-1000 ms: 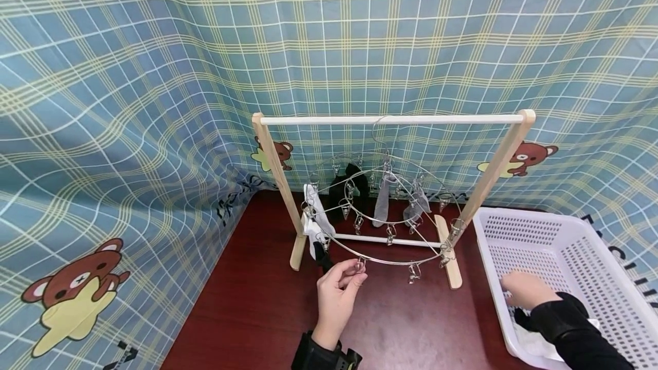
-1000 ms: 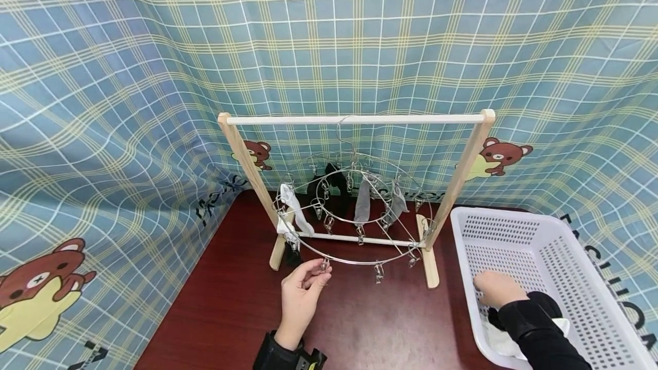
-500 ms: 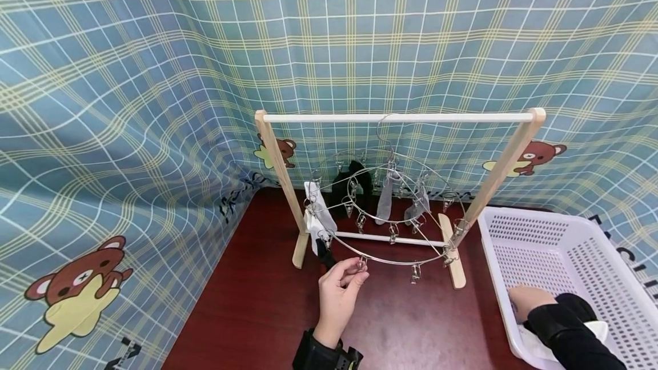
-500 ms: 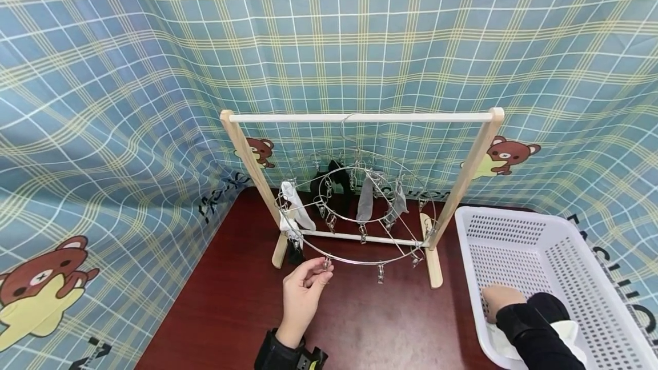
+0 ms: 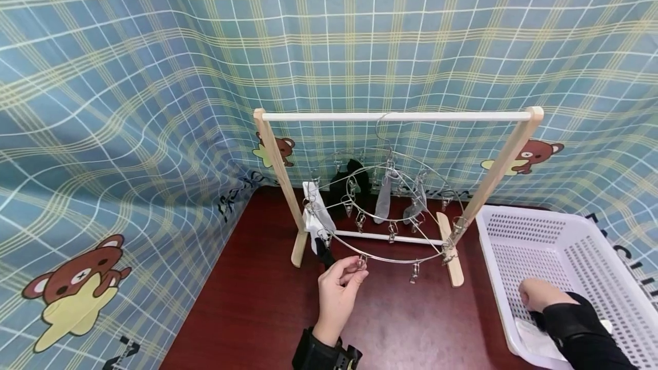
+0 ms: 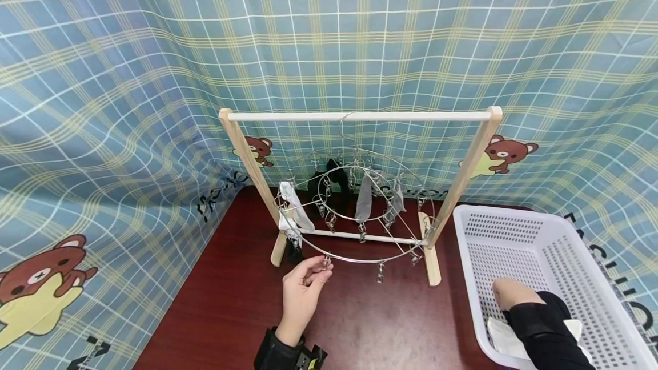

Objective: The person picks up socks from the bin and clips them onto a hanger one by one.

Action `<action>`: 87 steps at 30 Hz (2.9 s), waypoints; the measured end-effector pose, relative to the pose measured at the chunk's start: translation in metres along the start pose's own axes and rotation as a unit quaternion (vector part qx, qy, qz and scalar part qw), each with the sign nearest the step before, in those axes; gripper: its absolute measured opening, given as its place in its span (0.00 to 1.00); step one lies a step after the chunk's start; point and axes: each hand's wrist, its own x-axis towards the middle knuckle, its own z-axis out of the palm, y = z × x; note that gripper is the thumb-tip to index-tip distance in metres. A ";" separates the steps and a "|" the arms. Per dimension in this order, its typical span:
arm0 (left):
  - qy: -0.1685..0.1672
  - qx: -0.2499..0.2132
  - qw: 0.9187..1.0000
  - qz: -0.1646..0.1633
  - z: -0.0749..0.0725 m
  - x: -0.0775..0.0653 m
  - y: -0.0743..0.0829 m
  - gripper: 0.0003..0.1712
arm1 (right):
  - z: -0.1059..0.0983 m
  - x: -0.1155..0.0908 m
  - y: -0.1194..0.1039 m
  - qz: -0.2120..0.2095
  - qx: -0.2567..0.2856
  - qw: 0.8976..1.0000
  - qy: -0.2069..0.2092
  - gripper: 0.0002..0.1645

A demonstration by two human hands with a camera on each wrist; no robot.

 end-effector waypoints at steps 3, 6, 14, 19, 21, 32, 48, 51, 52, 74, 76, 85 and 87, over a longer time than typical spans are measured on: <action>0.001 -0.003 1.000 -0.005 0.001 0.000 0.001 0.12 | -0.018 -0.002 -0.001 0.002 0.018 1.000 0.018 0.16; -0.001 -0.005 1.000 -0.006 0.001 0.000 0.001 0.12 | -0.032 -0.006 -0.002 0.008 0.032 0.999 0.041 0.14; -0.003 -0.005 1.000 -0.003 0.002 0.001 0.002 0.12 | -0.069 -0.022 -0.016 0.060 0.047 0.988 0.136 0.07; -0.004 -0.005 1.000 -0.017 0.003 0.001 0.004 0.12 | -0.081 -0.031 -0.032 0.032 0.044 0.973 0.224 0.06; -0.004 -0.003 1.000 -0.019 0.003 0.001 0.004 0.12 | -0.085 -0.034 -0.039 0.014 0.040 0.964 0.262 0.06; -0.008 -0.002 1.000 -0.027 0.004 0.001 0.006 0.11 | -0.113 -0.039 -0.093 -0.019 0.048 0.907 0.418 0.09; -0.012 -0.023 0.999 -0.041 0.008 0.003 0.003 0.13 | -0.083 -0.027 -0.172 -0.122 0.115 0.868 0.468 0.12; -0.019 -0.024 0.999 -0.040 0.009 0.003 0.002 0.12 | -0.068 -0.023 -0.179 -0.134 0.128 0.869 0.459 0.13; -0.021 -0.025 0.999 -0.040 0.009 0.004 0.002 0.12 | -0.063 -0.022 -0.181 -0.135 0.131 0.869 0.457 0.13; 0.005 -0.031 0.996 -0.078 0.013 0.001 0.007 0.05 | -0.008 0.019 -0.253 -0.172 0.270 0.849 0.421 0.15; 0.006 -0.031 0.997 -0.073 0.014 0.000 0.007 0.06 | -0.005 0.023 -0.261 -0.173 0.276 0.850 0.414 0.14; 0.014 -0.032 0.996 -0.082 0.016 -0.001 0.007 0.07 | 0.004 0.028 -0.290 -0.183 0.297 0.853 0.389 0.12; 0.015 -0.037 0.995 -0.091 0.017 -0.001 0.007 0.06 | 0.002 0.028 -0.294 -0.186 0.304 0.851 0.387 0.12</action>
